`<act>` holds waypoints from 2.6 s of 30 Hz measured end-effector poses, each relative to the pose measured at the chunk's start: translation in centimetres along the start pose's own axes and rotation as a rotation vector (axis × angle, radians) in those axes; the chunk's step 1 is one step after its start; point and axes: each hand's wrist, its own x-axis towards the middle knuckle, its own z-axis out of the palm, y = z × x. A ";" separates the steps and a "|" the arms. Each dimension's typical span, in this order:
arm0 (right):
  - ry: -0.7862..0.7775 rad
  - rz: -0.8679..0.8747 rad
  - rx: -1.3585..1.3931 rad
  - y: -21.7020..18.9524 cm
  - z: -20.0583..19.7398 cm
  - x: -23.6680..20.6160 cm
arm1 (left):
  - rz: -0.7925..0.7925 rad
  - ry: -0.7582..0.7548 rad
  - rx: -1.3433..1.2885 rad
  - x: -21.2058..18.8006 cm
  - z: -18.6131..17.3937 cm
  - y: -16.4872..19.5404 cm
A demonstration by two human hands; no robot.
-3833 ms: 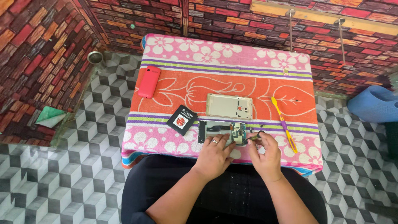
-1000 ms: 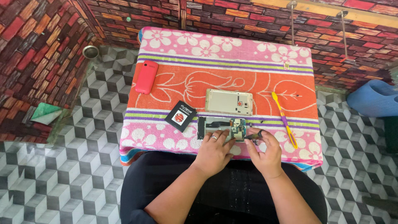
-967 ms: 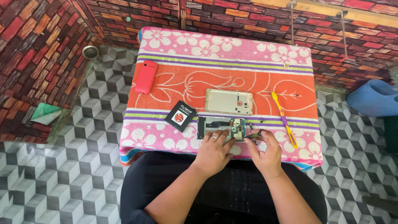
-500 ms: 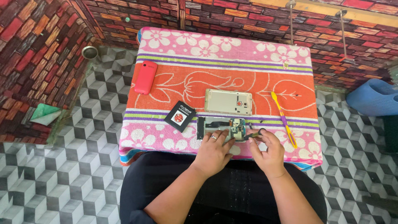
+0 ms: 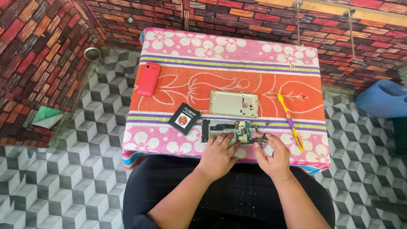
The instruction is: The person repairs a disassembled smartphone lying on a towel-covered table. They hold the phone chassis with one hand while using a screwdriver to unscrew and pry internal components, lifting the board and working on connectors with both hands.
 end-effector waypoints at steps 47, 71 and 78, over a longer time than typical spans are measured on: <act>0.036 0.825 0.109 5.3 -3.5 2.4 | -0.007 -0.027 0.020 0.2 -0.2 0.0; -0.051 0.862 0.358 3.9 -2.6 -0.1 | -0.045 0.011 -0.039 0.1 0.1 -0.2; 0.092 0.908 0.541 4.0 -1.5 0.2 | -0.052 0.034 -0.078 0.2 -0.1 -0.3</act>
